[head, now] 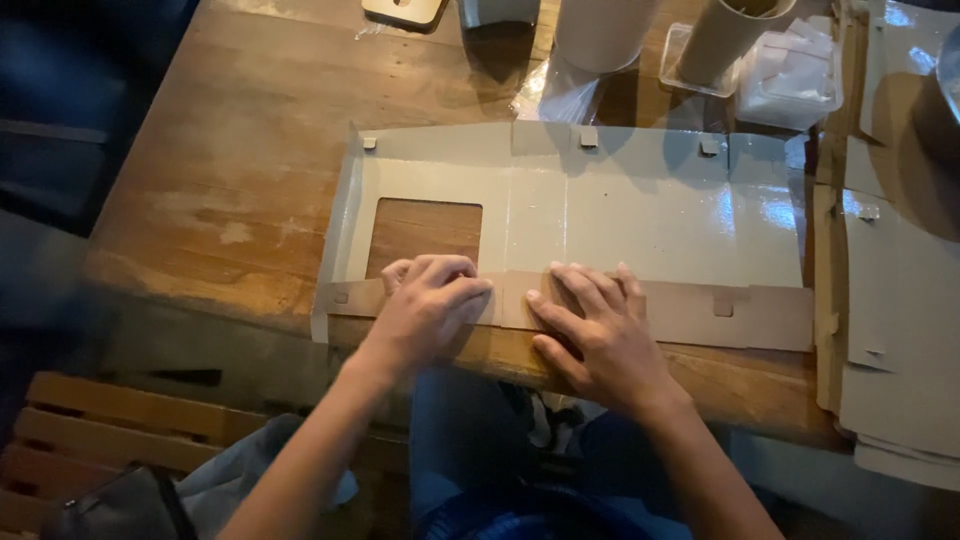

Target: Folding a flat cardboard cutout into a finished box with a clear window by following pre-scored lines and tucking tabs.

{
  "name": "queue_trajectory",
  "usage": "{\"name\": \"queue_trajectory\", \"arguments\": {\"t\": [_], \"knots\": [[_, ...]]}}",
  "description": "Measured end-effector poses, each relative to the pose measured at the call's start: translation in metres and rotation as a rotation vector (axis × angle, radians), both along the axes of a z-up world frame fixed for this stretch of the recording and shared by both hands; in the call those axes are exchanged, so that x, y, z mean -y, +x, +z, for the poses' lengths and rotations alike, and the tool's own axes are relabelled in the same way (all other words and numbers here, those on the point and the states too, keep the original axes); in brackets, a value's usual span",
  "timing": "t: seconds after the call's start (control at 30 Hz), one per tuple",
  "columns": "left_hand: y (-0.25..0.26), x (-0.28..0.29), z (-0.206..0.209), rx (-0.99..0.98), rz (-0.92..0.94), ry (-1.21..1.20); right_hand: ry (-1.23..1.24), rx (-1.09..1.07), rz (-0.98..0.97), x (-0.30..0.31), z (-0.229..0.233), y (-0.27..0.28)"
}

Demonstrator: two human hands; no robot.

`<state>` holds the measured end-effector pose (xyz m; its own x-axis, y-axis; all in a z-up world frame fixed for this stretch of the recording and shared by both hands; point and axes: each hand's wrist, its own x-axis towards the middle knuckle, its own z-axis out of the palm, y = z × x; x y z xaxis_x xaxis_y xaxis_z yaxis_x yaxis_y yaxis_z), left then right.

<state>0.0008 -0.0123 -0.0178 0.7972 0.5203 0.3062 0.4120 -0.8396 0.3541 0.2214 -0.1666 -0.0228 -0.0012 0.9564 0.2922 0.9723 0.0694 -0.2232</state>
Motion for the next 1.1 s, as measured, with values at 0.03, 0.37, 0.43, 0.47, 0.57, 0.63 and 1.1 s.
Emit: {"name": "queue_trajectory", "arguments": {"t": [0.03, 0.37, 0.43, 0.47, 0.57, 0.63, 1.1], "knots": [[0.001, 0.003, -0.005, 0.0, 0.003, -0.002, -0.002, 0.0, 0.003, -0.003, 0.001, -0.003], [0.001, 0.025, -0.001, 0.027, 0.186, -0.13, 0.067, 0.0, 0.174, -0.025, 0.002, -0.019], [-0.007, 0.023, 0.009, -0.007, 0.201, -0.187, 0.067, 0.003, 0.177, -0.025, 0.004, -0.019], [-0.012, 0.021, 0.014, -0.008, 0.221, -0.254, 0.059, -0.009, 0.172, -0.025, 0.005, -0.019], [-0.03, 0.01, 0.022, -0.062, 0.26, -0.307, 0.045, -0.031, 0.164, -0.025, 0.007, -0.02], [-0.041, 0.001, 0.024, -0.112, 0.276, -0.289, 0.043, -0.039, 0.16, -0.025, 0.008, -0.02], [-0.099, -0.038, 0.037, -0.018, 0.118, -0.423, -0.031, -0.042, 0.145, -0.024, 0.015, -0.02]]}}
